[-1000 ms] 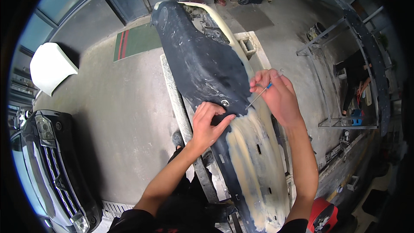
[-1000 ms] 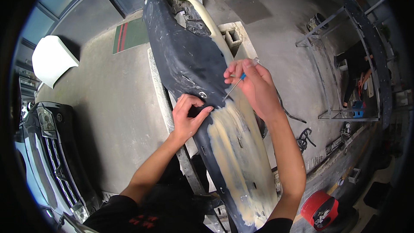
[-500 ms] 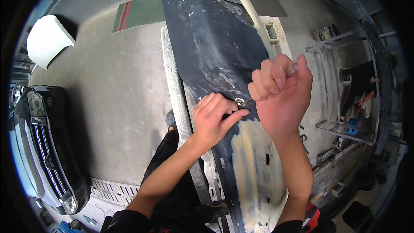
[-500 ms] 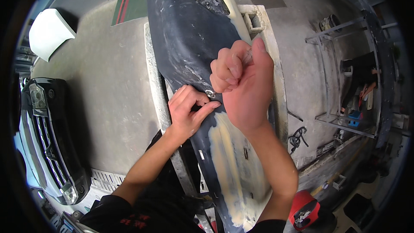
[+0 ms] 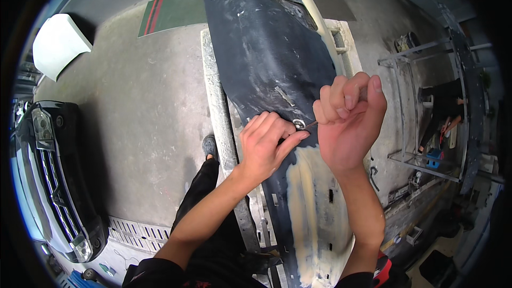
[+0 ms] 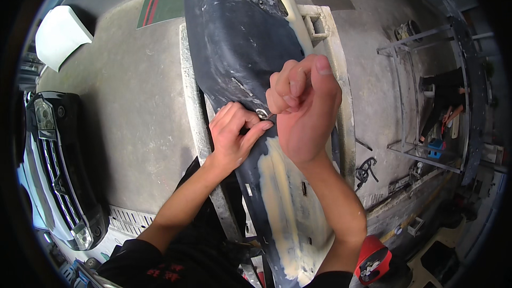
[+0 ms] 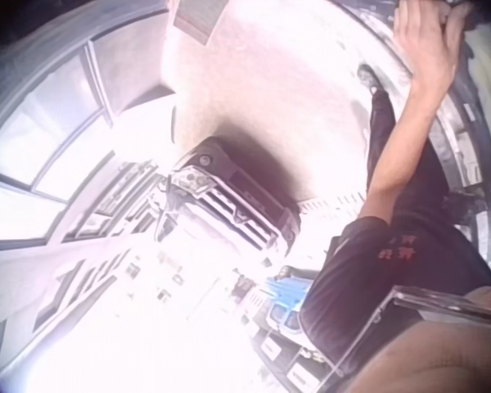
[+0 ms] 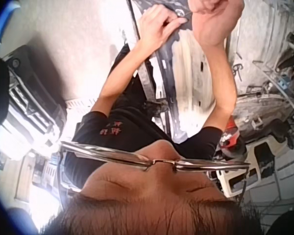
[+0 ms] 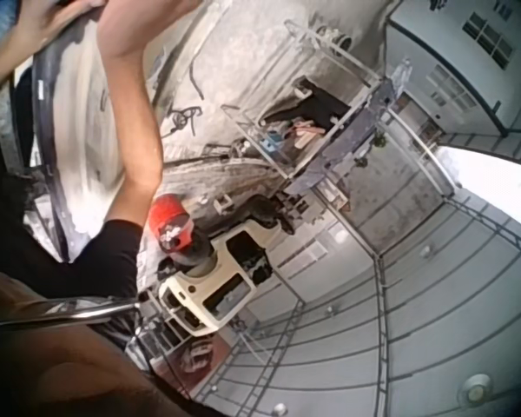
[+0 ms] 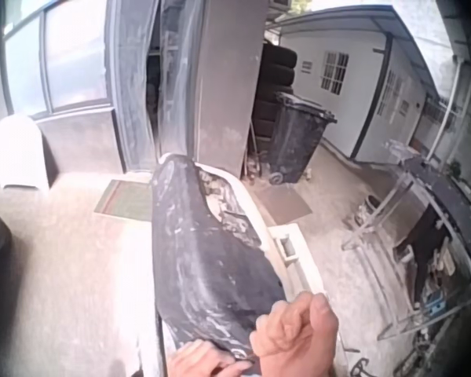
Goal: The person uses a small metal tool to scrape and remove material from several spots on a detached car bumper. They work on multiple areas along the bumper's edge and surface, occasionally repositioning the part to access different sections.
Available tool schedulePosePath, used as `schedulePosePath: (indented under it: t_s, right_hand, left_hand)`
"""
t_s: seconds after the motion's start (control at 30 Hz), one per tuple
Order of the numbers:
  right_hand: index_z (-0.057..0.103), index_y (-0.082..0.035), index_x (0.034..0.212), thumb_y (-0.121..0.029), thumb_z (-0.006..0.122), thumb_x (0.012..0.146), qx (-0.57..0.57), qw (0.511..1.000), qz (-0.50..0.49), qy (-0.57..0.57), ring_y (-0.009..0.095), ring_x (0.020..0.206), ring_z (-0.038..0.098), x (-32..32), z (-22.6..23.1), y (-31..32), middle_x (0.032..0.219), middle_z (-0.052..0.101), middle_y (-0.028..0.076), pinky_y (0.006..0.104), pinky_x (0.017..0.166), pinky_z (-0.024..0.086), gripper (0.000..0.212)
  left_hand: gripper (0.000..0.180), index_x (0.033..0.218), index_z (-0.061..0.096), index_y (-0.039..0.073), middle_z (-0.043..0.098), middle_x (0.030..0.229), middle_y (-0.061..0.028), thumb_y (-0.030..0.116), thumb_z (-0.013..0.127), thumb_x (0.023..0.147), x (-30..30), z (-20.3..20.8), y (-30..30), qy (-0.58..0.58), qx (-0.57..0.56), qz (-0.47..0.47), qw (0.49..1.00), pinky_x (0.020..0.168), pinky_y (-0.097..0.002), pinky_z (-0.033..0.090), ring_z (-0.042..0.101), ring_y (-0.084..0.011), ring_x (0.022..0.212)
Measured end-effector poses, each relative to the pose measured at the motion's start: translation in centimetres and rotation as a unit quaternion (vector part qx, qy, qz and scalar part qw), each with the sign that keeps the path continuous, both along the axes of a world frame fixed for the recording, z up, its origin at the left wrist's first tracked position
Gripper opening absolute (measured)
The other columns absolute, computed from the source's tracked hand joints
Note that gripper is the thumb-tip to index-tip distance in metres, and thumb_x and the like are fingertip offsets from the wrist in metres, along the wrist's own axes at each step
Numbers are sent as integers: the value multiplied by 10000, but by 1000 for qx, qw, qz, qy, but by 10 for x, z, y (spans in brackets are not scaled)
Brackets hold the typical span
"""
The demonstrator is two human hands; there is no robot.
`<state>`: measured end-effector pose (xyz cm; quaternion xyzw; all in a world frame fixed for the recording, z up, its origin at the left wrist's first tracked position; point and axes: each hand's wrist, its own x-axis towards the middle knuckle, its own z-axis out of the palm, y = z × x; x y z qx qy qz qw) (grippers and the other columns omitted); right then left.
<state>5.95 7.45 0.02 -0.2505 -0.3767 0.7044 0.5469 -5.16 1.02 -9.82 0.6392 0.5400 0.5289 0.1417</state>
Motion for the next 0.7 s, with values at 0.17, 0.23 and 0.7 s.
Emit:
schedulePosePath:
  t_s: [0.17,0.23,0.7]
  right_hand:
    - [331,-111,664,-364,330,979,13,1000,-4,13,97,500,210,1,0,2,574,287,-7,264,475,202,404]
    - [330,-109,664,-361,331,976,24,1000,2,12,101,503,217,0,-2,2,578,295,-3,265,479,207,401]
    - [269,-122,625,-371,361,921,-3,999,30,31,100,472,149,-2,1,-1,535,223,-16,278,455,152,397]
  left_hand:
    - [259,667,542,67,496,606,-37,169,778,692,0,1,0,0,4,-4,1000,517,-318,348,474,-216,554]
    - [250,662,538,57,497,606,-50,136,772,697,0,2,0,-2,4,-8,1000,510,-318,349,467,-223,549]
    - [170,683,545,19,512,619,-83,41,705,737,0,3,0,-6,-5,-7,1000,506,-325,367,458,-238,539]
